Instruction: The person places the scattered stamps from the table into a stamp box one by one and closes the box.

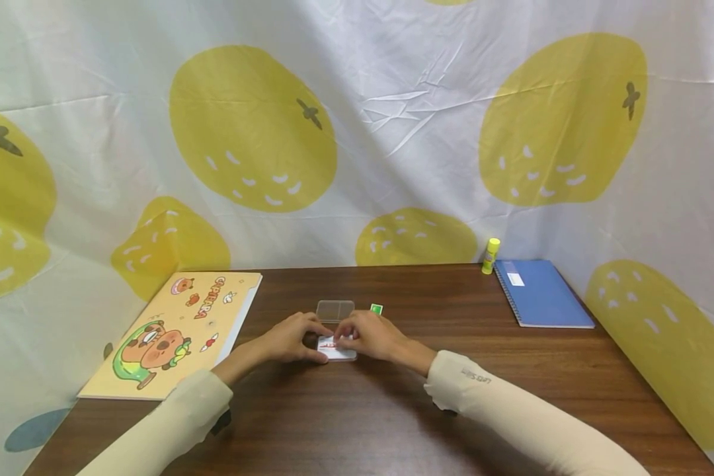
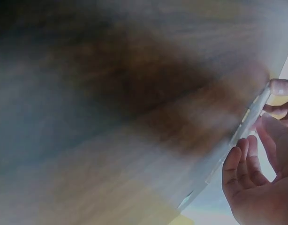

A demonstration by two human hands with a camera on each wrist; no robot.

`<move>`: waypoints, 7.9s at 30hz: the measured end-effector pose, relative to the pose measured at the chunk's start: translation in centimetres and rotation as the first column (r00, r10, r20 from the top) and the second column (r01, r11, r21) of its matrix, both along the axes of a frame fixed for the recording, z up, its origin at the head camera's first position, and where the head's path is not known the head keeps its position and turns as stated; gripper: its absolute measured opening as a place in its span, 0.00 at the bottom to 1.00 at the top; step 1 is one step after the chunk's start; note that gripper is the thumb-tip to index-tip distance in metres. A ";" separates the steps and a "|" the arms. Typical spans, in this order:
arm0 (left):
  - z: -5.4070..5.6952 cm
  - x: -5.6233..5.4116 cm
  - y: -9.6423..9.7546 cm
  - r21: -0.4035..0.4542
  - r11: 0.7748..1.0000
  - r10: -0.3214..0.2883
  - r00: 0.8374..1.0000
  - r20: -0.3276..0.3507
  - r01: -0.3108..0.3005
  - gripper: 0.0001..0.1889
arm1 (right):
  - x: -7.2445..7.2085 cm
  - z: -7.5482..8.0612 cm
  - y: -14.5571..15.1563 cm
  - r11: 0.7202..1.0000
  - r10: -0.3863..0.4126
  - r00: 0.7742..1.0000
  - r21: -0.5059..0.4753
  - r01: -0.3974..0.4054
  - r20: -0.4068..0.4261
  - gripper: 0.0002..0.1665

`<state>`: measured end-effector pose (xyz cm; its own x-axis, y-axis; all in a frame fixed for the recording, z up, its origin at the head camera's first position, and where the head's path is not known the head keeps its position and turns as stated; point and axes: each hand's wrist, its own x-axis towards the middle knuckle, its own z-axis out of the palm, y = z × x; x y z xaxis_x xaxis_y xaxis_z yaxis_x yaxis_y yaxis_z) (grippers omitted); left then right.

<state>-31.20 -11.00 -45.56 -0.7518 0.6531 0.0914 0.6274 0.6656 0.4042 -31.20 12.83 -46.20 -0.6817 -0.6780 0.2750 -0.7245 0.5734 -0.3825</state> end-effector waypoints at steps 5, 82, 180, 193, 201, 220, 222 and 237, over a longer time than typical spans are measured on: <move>0.1 0.0 0.1 -0.005 1.000 0.011 1.000 0.020 -0.011 0.25 | -0.2 0.8 0.8 1.000 -0.007 1.000 -0.031 0.006 -0.008 0.06; 0.0 0.2 0.0 -0.002 1.000 0.015 0.999 0.030 -0.015 0.26 | -4.6 1.0 5.3 0.982 -0.172 0.975 0.106 0.158 0.140 0.12; -0.2 0.2 0.0 0.011 1.000 0.008 1.000 0.018 -0.008 0.25 | -1.8 0.3 4.8 0.985 -0.171 0.981 0.041 0.168 0.089 0.17; -0.2 0.5 0.0 0.018 1.000 0.008 0.999 0.034 -0.009 0.25 | -2.0 -0.5 5.0 0.987 -0.154 0.982 -0.018 0.157 0.111 0.08; -0.1 0.5 0.1 0.020 1.000 0.011 0.999 0.042 -0.011 0.25 | -2.1 -0.4 5.1 0.989 -0.126 0.986 -0.068 0.134 0.107 0.03; 0.2 -0.1 -0.2 0.031 0.999 0.015 0.999 0.049 -0.016 0.25 | -2.0 1.1 4.4 0.995 -0.055 0.993 -0.079 0.063 0.103 0.10; 0.2 -0.1 -0.2 0.030 0.999 0.015 0.999 0.050 -0.017 0.25 | -2.0 1.2 4.2 0.995 -0.051 0.992 -0.080 0.060 0.111 0.10; 0.1 0.0 0.0 0.018 1.000 0.007 0.999 0.031 -0.008 0.24 | -0.7 1.0 2.7 0.996 0.006 0.993 -0.085 0.004 0.116 0.10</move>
